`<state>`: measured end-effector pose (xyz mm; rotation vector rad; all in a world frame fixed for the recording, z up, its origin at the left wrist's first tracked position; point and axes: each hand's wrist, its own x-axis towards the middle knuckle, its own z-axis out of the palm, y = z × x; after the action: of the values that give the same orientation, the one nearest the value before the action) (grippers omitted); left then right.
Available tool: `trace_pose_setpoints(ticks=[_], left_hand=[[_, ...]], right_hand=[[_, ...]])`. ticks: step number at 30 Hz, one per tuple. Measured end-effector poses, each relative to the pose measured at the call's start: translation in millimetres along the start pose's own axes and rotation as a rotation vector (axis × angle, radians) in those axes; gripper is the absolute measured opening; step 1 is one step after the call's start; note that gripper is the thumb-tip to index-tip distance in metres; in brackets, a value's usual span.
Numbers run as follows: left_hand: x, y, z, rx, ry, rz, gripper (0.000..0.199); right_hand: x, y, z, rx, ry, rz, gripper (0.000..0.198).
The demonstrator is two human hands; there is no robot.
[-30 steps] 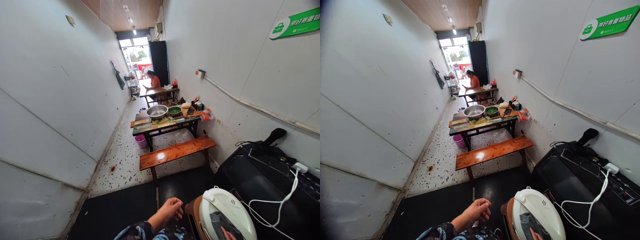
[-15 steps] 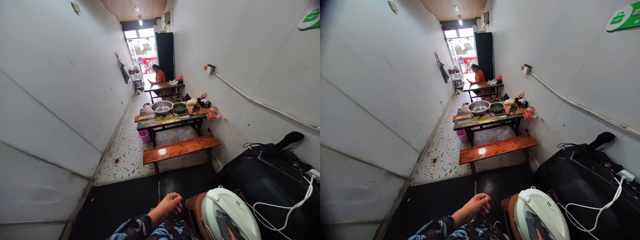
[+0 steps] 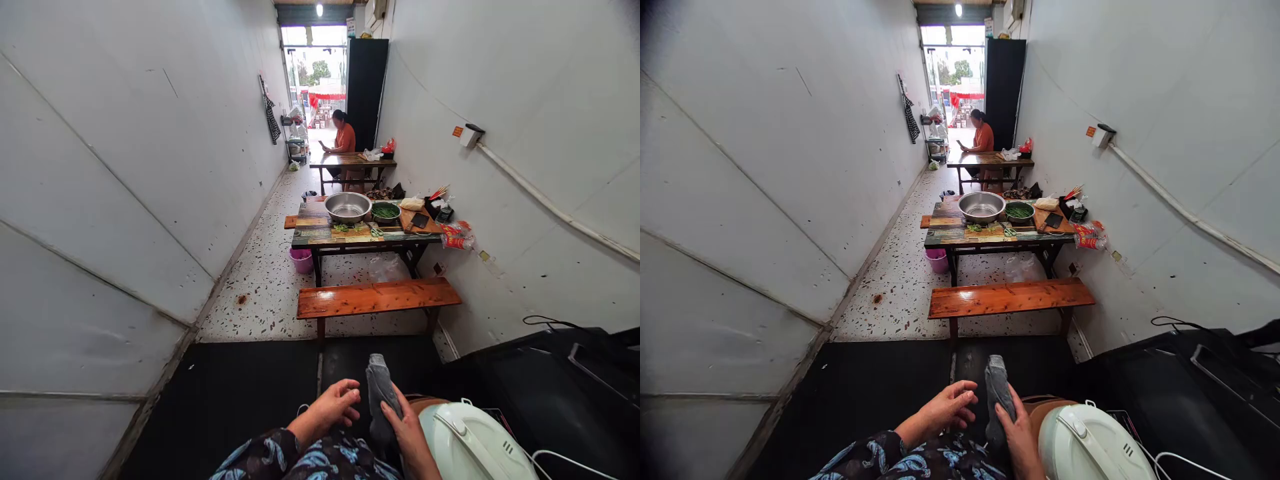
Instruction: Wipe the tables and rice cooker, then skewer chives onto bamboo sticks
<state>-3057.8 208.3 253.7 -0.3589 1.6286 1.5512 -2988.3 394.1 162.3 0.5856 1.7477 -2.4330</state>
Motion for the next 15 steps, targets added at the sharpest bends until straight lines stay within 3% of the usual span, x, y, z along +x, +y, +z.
trace_pose_setpoints(ticks=[3, 5, 8, 11, 15], left_hand=[[-5.5, 17.2, -28.5, -0.134, -0.084, 0.084, 0.079], [-8.6, 31.2, -49.5, -0.259, -0.121, 0.181, 0.081], [-13.1, 50.3, -86.8, -0.373, -0.055, 0.243, 0.074], [-17.6, 61.4, -128.7, -0.403, 0.050, 0.219, 0.068], [-18.4, 68.4, -178.2, -0.394, 0.136, 0.254, 0.066]], right_hand=[[18.9, -35.6, 61.6, -0.186, -0.015, -0.100, 0.057], [25.8, -55.2, 103.9, -0.314, -0.098, -0.221, 0.053], [34.5, -70.8, 159.5, -0.489, -0.238, -0.406, 0.055], [46.5, -74.9, 199.2, -0.712, -0.312, -0.506, 0.064], [70.0, -74.4, 235.4, -0.961, -0.336, -0.531, 0.077]])
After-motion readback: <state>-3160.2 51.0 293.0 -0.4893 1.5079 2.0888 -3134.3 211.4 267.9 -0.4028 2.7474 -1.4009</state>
